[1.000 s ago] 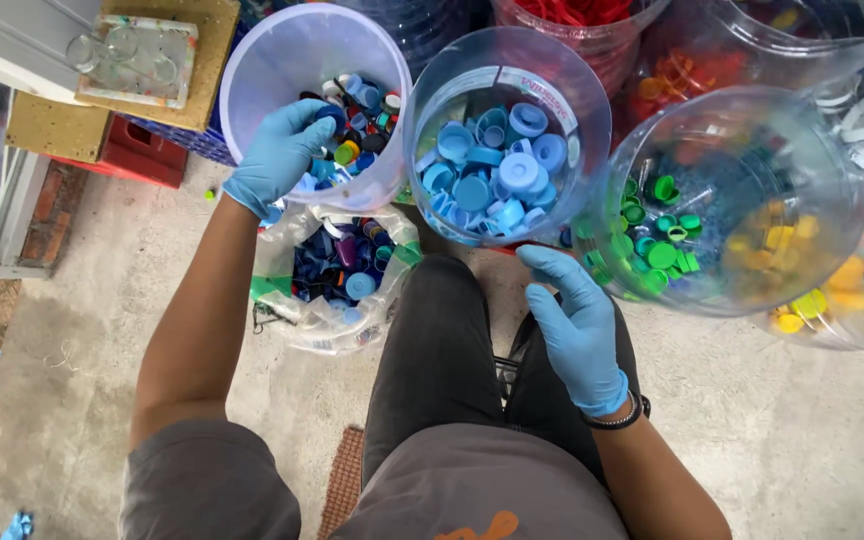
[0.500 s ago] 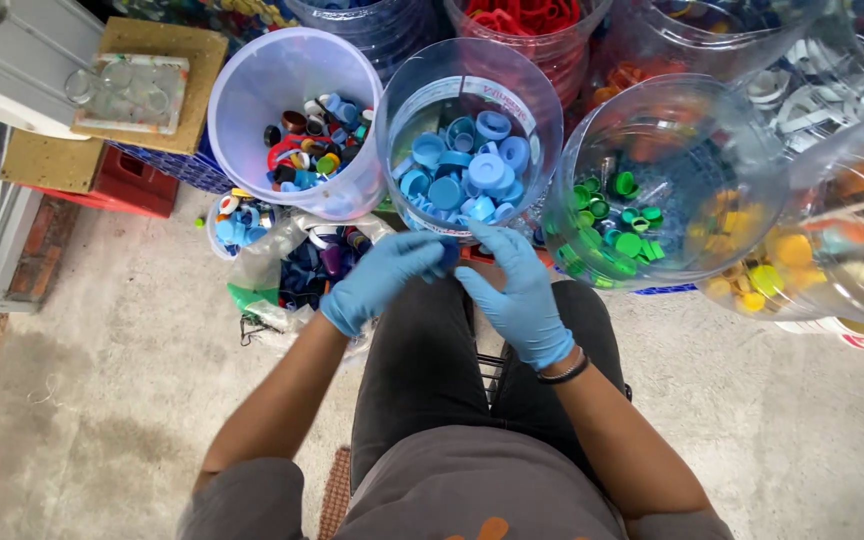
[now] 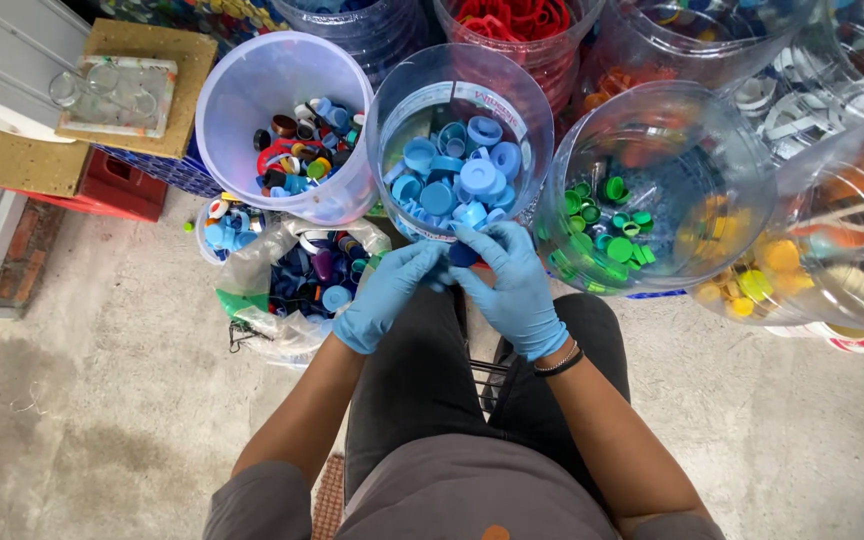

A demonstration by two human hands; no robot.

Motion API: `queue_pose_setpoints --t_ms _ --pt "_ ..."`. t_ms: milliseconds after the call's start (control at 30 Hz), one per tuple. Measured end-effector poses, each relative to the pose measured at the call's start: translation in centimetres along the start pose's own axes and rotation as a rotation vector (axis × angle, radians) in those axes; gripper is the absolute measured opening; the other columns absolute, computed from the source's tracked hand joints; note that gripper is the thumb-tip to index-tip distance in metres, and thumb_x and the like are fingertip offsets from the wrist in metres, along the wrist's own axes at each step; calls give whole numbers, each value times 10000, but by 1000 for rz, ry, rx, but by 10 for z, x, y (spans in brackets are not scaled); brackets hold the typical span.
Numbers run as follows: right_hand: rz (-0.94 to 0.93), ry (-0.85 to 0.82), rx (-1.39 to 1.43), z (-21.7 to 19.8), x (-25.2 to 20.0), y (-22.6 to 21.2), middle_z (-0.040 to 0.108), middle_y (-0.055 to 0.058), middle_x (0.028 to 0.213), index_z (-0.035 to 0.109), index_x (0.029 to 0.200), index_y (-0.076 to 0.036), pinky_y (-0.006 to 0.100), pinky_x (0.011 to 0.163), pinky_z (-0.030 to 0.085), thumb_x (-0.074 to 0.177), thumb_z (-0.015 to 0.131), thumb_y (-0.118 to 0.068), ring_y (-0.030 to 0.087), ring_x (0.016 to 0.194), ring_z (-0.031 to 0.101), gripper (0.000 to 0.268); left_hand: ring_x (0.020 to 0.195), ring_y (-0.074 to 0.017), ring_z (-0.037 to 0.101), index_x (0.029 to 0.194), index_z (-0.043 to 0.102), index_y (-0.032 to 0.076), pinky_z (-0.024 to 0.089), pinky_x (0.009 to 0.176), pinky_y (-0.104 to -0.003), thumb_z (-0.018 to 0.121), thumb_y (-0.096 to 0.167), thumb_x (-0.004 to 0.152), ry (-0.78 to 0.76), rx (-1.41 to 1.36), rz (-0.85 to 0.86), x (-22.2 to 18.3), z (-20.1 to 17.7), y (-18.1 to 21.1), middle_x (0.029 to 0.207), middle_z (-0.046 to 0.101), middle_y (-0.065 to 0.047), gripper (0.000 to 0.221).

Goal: The person sorts mixed plastic bottle caps from a white bucket into several large clear containers by color. They pick caps by hand, separate them into blue, green, yellow, red, and other color groups, and place them into the corresponding containers.

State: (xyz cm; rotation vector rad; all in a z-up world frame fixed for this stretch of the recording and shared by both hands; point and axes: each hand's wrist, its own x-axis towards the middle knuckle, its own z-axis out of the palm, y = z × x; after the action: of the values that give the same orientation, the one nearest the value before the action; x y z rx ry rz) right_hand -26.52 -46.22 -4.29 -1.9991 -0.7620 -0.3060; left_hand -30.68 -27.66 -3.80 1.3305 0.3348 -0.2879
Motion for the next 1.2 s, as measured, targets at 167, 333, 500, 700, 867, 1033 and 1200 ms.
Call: queue_pose_setpoints --t_ms 167,333,500,700,867,1033,1200 --pt "-36 0 56 10 66 -11 590 142 1166 647 1352 -140 492 888 577 938 780 -141 404 1088 647 435 910 -218 748 1220 714 36 618 844 -345 558 203 1055 133 -52 275 -4 -34 -10 1054 760 -148 282" --pt "182 -208 50 44 178 -12 714 97 1026 684 1219 -156 436 773 588 908 676 -178 291 865 691 312 909 -214 711 1243 667 18 592 868 -341 551 193 1039 297 -136 374 -32 -66 -19 1072 728 -128 293" --pt "175 -96 36 125 299 68 689 92 742 689 766 -118 422 692 515 771 645 -174 219 679 584 71 896 -151 673 1237 666 111 502 743 -247 558 290 1027 487 -70 298 -57 -96 -36 1062 729 -52 296" --pt "479 58 510 152 348 81 559 37 563 654 927 -134 292 314 407 782 730 -144 94 381 564 164 881 -194 689 1250 613 5 575 904 -316 550 66 1015 531 -77 300 -58 -118 -35 1088 679 -126 250" --pt "457 -79 635 121 281 31 716 42 910 453 1543 -81 213 587 551 978 658 -213 48 686 615 616 924 -169 675 1210 691 62 599 827 -309 574 170 1029 651 702 407 -25 -140 35 1085 737 -90 242" --pt "263 -122 763 58 166 -22 731 112 1151 597 1441 -125 294 821 562 1019 660 -160 142 945 660 429 1050 -213 694 1260 645 185 565 924 -379 590 185 1022 534 962 384 68 -225 67 1118 731 -42 244" --pt "335 -199 698 16 72 -27 701 149 1334 679 1335 -83 471 1114 472 988 619 10 247 1251 620 364 1139 -374 702 1272 712 199 528 1004 -506 680 420 923 339 1584 -80 185 -312 31 1177 755 -152 415"
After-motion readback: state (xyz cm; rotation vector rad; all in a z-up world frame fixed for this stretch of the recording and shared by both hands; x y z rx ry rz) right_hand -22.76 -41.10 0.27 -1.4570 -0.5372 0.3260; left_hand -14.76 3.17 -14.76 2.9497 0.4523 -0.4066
